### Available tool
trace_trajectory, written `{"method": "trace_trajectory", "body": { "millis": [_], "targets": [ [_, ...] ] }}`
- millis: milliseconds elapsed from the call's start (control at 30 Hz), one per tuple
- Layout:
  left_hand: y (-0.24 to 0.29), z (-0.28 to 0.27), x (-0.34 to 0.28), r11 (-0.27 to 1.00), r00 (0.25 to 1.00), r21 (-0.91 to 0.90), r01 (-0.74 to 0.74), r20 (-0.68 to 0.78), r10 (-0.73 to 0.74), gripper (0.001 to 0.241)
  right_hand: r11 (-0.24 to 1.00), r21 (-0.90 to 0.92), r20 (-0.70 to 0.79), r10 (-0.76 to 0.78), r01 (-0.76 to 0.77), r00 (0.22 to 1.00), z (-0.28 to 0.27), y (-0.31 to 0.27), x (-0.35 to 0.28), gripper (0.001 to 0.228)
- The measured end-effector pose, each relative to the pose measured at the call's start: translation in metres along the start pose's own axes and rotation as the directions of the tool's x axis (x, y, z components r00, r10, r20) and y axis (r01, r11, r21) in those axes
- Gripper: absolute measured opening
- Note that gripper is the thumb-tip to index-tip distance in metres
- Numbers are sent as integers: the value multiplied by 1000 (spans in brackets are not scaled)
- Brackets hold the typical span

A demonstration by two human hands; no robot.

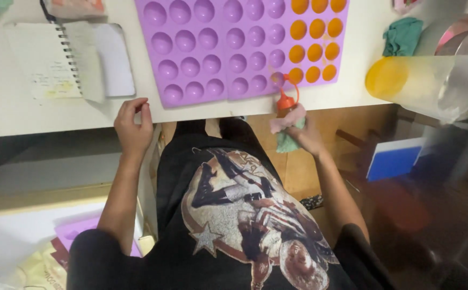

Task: Filling silicone sphere molds with a yellow liquid using a squeeze bottle while using a cloth to wipe drips.

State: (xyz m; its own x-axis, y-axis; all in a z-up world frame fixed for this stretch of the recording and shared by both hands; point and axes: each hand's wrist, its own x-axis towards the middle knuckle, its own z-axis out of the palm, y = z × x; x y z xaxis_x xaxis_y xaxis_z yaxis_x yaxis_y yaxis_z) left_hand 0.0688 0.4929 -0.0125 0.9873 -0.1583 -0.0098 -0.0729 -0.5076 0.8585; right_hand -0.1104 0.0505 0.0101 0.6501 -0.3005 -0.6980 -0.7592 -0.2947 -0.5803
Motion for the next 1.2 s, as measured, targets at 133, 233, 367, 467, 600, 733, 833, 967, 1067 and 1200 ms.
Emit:
{"method": "trace_trajectory", "body": {
  "millis": [133, 233, 367, 467, 600, 733, 833, 967, 1067, 1200],
  "targets": [
    [-19, 2, 9, 988, 993, 114, -104, 59, 97, 10, 998, 67, 11, 14, -15, 1000, -3, -14, -12, 60],
    [-30, 10, 11, 970, 981, 161, -180, 101, 165, 10, 995, -28, 12, 100, -99, 995, -2, -42, -21, 48],
    [-42, 13, 15, 960, 973, 181, -215, 129, 193, 11, 996, -7, 15, 90, -90, 996, -3, -55, -22, 47],
    [-49, 15, 20, 936, 956, 220, -275, 168, 241, 9, 996, 0, 15, 84, -84, 996, -9, -58, -24, 48],
    [-52, 22, 25, 920, 949, 244, -307, 159, 274, 9, 983, -145, 22, 121, -117, 992, -19, -60, -23, 49],
    [-59, 29, 31, 885, 945, 341, -316, 190, 265, 8, 962, -154, 6, 231, -227, 973, -23, -85, -29, 52],
    [-56, 29, 29, 868, 947, 381, -318, 173, 272, 7, 923, -279, -28, 268, -265, 963, -27, -89, -30, 49],
    [-54, 30, 29, 864, 947, 389, -319, 154, 281, 7, 939, -262, 39, 243, -225, 969, -34, -82, -26, 46],
    [-55, 30, 29, 855, 947, 407, -321, 145, 286, 7, 947, -254, 30, 211, -196, 977, -39, -67, -20, 51],
    [-53, 30, 29, 851, 945, 411, -327, 145, 293, 8, 966, -243, 58, 109, -92, 992, -46, -62, -9, 49]
  ]
}}
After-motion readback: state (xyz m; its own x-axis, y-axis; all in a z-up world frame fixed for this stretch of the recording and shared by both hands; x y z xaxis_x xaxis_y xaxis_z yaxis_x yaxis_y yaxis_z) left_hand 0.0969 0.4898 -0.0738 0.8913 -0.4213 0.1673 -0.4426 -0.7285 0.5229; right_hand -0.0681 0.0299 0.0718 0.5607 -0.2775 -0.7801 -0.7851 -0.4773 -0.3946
